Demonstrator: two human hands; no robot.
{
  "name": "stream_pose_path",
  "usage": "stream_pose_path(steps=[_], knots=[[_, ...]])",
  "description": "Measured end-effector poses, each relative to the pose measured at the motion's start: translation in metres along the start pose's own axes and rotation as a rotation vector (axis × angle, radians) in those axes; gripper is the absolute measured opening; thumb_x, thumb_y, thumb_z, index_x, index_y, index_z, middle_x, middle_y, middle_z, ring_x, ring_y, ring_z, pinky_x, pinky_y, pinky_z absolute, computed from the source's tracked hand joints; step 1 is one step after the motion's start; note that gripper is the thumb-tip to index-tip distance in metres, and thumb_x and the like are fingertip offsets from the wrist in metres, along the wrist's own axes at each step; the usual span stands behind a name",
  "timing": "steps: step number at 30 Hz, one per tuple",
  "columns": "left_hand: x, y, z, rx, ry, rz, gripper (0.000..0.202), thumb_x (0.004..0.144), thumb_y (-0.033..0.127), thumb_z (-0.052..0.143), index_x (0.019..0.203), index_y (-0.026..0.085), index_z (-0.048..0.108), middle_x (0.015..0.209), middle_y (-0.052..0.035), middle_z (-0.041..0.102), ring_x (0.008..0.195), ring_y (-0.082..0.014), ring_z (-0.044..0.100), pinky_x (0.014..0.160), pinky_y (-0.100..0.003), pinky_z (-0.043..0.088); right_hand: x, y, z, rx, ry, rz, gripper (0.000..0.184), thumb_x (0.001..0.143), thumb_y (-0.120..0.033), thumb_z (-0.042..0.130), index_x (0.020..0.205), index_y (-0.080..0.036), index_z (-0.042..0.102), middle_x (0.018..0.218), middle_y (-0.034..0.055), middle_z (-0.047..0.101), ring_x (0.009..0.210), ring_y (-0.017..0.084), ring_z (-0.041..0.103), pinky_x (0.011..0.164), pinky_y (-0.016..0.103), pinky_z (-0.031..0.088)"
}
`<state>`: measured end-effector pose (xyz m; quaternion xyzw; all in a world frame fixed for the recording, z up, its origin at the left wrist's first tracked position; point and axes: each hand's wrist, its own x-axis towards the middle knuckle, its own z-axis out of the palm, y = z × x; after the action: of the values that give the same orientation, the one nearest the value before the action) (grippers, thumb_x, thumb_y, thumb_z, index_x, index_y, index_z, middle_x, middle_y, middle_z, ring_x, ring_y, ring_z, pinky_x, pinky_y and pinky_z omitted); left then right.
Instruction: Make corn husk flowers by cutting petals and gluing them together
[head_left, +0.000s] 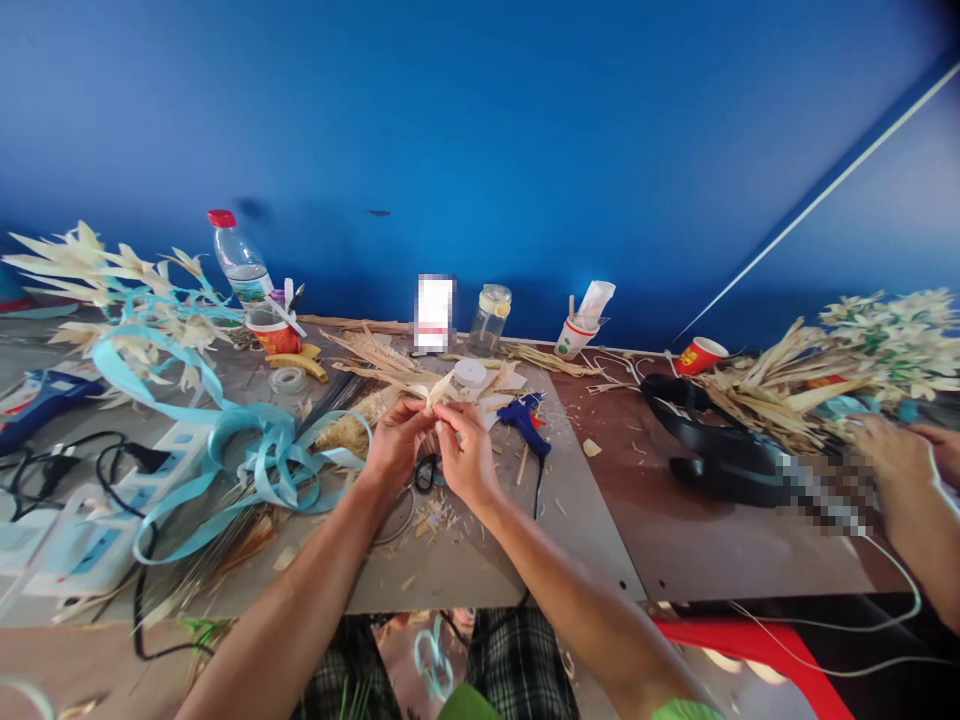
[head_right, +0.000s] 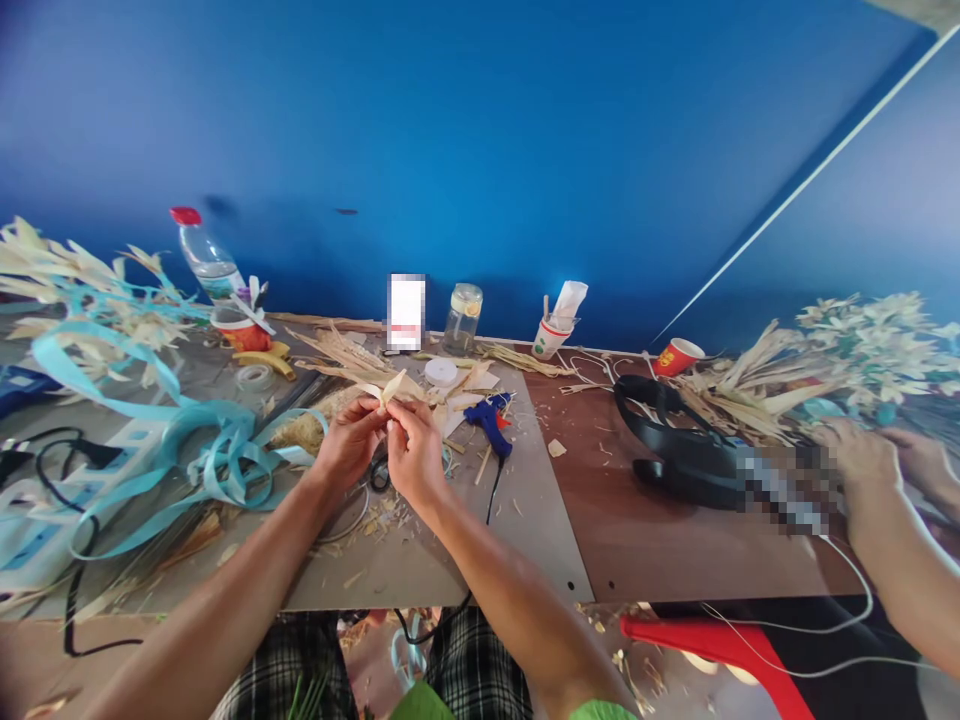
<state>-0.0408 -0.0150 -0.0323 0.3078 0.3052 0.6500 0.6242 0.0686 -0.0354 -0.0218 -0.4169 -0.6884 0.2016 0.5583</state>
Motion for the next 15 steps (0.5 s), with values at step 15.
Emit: stream_pose_path(steps=[15], knots=[[-0.0055,-0.0046,-0.0078,0.893,0.106,0.604,0.008,0.077,0.021,0.060,0.074,0.019,0.067,0.078,-0.0018,0.063,0.076,-0.0145,0.058,0.072,-0.027,0.046,-0.0072,0.0007,0.0014,0.155,-0.095,0.166,0.035,0.081,-0.021,0.049,0.113,-0.017,0.064,0.105,0.0123,0.058,0.096,0.021,0.057,0.078,0.033,0.051]])
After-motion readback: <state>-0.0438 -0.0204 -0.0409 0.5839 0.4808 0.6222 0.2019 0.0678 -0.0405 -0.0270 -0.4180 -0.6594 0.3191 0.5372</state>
